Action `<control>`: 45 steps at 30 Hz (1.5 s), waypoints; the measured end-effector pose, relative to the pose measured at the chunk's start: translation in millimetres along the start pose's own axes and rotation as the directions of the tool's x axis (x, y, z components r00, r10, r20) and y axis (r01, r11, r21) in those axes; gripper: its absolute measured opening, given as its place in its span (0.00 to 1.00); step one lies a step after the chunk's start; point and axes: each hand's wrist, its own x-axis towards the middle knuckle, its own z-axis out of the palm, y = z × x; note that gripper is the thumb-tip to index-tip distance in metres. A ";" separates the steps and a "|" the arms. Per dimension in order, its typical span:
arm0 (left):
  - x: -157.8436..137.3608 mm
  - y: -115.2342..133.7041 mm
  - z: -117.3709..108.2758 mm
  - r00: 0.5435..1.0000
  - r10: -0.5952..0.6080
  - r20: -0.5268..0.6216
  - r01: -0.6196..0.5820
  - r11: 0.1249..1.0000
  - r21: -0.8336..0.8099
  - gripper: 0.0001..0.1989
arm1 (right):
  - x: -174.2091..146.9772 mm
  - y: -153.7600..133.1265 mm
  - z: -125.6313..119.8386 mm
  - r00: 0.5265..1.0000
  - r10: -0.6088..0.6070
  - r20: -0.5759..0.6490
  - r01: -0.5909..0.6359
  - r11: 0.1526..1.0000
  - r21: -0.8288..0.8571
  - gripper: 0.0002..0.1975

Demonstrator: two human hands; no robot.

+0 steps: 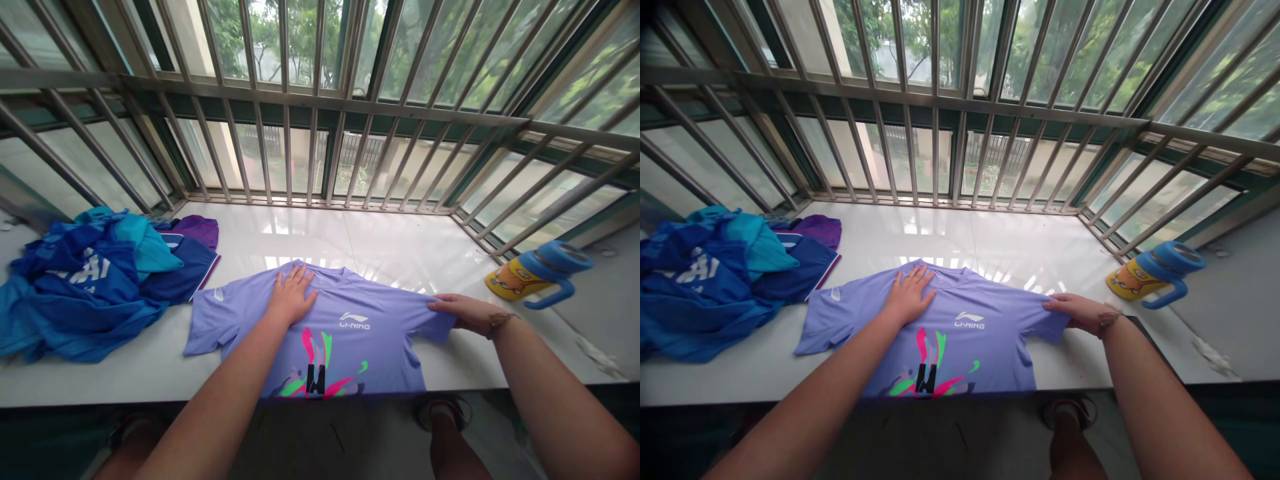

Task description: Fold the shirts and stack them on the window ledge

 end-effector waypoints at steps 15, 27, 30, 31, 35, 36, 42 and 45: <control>-2.5 2.3 -5.1 1.000 -0.004 0.003 0.004 1.000 0.007 0.33 | 37.8 -87.2 193.0 0.746 -0.628 -0.219 0.239 0.560 -0.793 0.32; 0.8 3.6 -8.5 0.999 -0.023 0.040 0.021 0.999 0.044 0.34 | 74.2 -101.4 216.4 0.887 -0.411 -0.211 0.094 0.608 -0.789 0.40; 3.4 3.4 -8.9 0.998 -0.026 0.053 0.024 0.999 0.036 0.35 | 76.0 -105.7 214.1 0.895 -0.401 -0.196 0.093 0.597 -0.797 0.40; 4.1 3.4 -9.1 0.998 -0.024 0.054 0.023 0.999 0.031 0.35 | 76.5 -106.8 213.6 0.896 -0.399 -0.195 0.092 0.595 -0.799 0.40; 5.0 4.1 -11.1 0.998 -0.024 0.050 0.024 1.000 0.017 0.35 | 76.9 -109.4 212.5 0.897 -0.395 -0.197 0.087 0.597 -0.798 0.40; 4.8 4.5 -11.7 0.998 -0.026 0.051 0.025 1.000 0.014 0.35 | 76.6 -109.8 212.4 0.898 -0.394 -0.196 0.089 0.599 -0.796 0.41; 4.2 5.0 -12.6 0.999 -0.026 0.041 0.026 1.000 -0.003 0.35 | 76.4 -109.8 212.5 0.891 -0.407 -0.201 0.102 0.610 -0.786 0.41; 4.6 3.6 -10.5 0.999 -0.017 0.028 0.018 1.000 -0.014 0.34 | 78.0 -108.2 212.7 0.886 -0.413 -0.210 0.098 0.610 -0.787 0.40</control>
